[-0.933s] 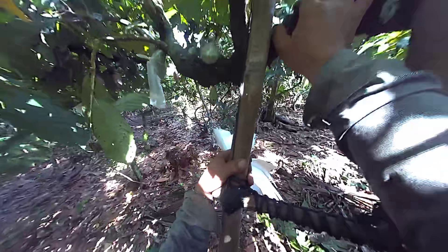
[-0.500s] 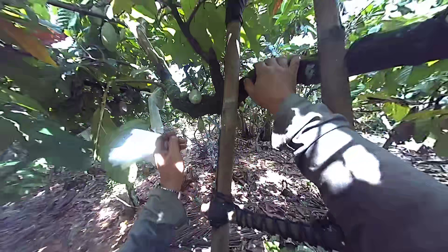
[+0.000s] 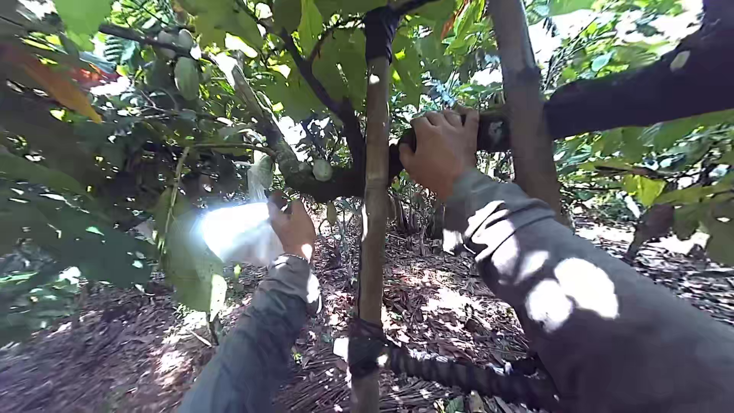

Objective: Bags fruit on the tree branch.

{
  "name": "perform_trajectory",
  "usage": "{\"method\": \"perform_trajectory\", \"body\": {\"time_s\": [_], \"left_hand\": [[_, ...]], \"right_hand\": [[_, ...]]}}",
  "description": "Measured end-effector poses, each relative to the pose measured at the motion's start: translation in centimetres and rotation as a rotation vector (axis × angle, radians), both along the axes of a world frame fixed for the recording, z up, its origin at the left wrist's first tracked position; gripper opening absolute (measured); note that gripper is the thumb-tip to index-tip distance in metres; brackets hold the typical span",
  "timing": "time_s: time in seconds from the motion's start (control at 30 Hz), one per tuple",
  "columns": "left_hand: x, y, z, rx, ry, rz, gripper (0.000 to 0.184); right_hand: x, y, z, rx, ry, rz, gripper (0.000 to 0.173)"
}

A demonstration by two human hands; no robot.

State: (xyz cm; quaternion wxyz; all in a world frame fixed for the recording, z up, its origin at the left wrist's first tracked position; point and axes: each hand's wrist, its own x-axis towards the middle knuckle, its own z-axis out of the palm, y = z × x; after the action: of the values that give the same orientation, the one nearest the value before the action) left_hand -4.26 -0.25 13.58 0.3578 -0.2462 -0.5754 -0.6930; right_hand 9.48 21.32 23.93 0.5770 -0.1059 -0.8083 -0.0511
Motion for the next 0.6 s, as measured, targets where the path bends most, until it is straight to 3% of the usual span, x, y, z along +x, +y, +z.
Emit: {"method": "perform_trajectory", "body": {"time_s": [0.1, 0.2, 0.27, 0.47, 0.53, 0.6], "left_hand": [[-0.1, -2.1, 4.0, -0.232, 0.264, 0.244, 0.062], [0.1, -3.5, 7.6, -0.489, 0.33, 0.331, 0.033], [0.9, -4.3, 8.8, -0.575, 0.276, 0.298, 0.024], [2.1, -4.9, 9.6, -0.565, 0.217, 0.195, 0.032], [2.0, -4.7, 10.1, -0.422, 0.229, 0.163, 0.034], [1.6, -4.4, 11.1, -0.146, 0.19, 0.102, 0.036]], "right_hand": [[-0.4, -0.4, -0.3, -0.011, 0.045, 0.007, 0.047], [-0.5, -0.8, -0.1, -0.034, 0.074, -0.002, 0.049], [-0.5, -0.7, -0.1, -0.042, 0.073, 0.003, 0.048], [-0.4, -0.5, -0.1, -0.038, 0.072, 0.024, 0.047], [-0.2, -0.6, 0.0, -0.04, 0.062, 0.014, 0.047], [-0.3, -0.6, 0.0, -0.035, 0.059, 0.002, 0.047]]}}
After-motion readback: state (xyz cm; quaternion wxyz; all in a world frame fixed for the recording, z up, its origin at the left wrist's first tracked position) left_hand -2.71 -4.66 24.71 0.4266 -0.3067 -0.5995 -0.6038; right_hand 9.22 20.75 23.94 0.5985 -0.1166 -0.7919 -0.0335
